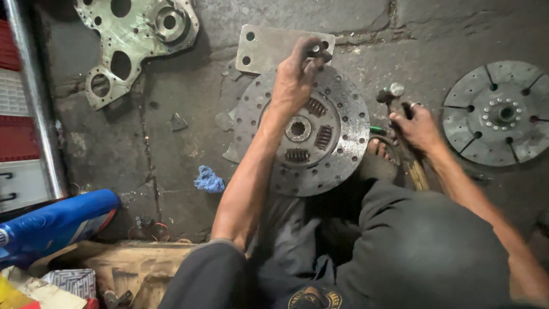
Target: The person uses a hammer and punch to remove pins from a clutch pressure plate, then uses a screwdriver to pry and remove a broken piece from the assembly. The person continues to hammer out additional pins and inspect the plate.
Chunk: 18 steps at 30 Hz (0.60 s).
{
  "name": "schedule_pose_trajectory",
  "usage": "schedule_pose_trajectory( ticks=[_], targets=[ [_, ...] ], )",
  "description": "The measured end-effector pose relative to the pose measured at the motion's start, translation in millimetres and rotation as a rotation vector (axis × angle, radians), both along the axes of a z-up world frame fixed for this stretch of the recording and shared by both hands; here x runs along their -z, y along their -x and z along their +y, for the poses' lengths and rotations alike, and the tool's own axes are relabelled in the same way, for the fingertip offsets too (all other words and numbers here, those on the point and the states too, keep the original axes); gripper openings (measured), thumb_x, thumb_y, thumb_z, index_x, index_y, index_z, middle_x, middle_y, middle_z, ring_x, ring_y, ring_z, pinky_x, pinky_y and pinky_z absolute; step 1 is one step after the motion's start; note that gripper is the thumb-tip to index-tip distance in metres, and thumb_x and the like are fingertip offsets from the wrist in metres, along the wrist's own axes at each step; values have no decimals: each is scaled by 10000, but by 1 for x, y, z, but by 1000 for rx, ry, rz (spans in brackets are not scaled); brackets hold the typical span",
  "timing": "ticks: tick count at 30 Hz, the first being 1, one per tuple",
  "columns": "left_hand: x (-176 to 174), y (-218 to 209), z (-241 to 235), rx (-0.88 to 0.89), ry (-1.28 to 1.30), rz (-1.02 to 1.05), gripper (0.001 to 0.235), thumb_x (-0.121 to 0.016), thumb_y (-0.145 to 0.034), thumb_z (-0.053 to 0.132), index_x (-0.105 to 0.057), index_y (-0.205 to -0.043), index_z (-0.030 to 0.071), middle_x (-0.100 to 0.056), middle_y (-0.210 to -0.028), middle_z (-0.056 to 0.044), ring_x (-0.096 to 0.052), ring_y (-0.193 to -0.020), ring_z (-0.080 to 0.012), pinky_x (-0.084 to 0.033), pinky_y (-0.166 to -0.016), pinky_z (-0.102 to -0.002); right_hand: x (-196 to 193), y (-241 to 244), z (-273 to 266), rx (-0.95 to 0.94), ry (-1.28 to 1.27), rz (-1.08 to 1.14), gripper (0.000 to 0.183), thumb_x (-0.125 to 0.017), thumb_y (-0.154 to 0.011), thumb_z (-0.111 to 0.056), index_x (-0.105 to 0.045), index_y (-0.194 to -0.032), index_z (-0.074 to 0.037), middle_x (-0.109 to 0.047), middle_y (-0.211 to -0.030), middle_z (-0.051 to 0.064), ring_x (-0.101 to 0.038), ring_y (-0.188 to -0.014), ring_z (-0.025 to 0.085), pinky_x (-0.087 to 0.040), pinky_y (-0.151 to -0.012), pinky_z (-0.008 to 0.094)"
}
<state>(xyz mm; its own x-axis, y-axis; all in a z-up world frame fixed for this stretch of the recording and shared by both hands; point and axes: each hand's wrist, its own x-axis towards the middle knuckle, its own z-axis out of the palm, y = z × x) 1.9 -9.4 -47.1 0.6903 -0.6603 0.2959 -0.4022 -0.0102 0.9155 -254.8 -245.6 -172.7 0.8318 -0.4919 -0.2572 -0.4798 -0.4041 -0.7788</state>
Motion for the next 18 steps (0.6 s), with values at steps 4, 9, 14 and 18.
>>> schedule_pose_trajectory(
  ticks=[4, 9, 14, 18],
  targets=[
    [-1, -1, -5, -1, -46, -69, 344, -661, -1022, 5, -542, -1336, 79, -795, -1102, -110, -784, -1030, -195, -621, -850, -323, -82, -7, 14, 86, -463, 14, 316, -635, -990, -262, -609, -1127, 21, -669, -899, 111, -633, -698, 182, -544, -586, 332],
    [2, 3, -10, 29, -7, -129, 338, -681, -1000, 12, -590, -1318, 84, -789, -1092, -115, -787, -1011, -218, -633, -876, -346, -188, -41, 34, -62, -489, 22, 318, -532, -1032, -337, -569, -1114, -32, -644, -817, 80, -648, -620, 175, -606, -551, 343],
    [0, 5, -4, -59, -37, -190, 334, -659, -1007, 6, -580, -1323, 78, -783, -1097, -139, -789, -1006, -278, -620, -839, -355, -258, -89, 47, -267, -95, 36, 384, -456, -1082, -368, -573, -1044, -4, -632, -749, 101, -654, -576, 183, -600, -508, 357],
    [0, 7, 2, -87, -25, -186, 382, -605, -985, -29, -574, -1349, 79, -769, -1046, -164, -789, -937, -310, -611, -786, -389, -267, -125, 58, -335, 214, 113, 353, -466, -1090, -366, -585, -1107, -34, -607, -686, 113, -600, -500, 253, -526, -449, 422]
  ],
)
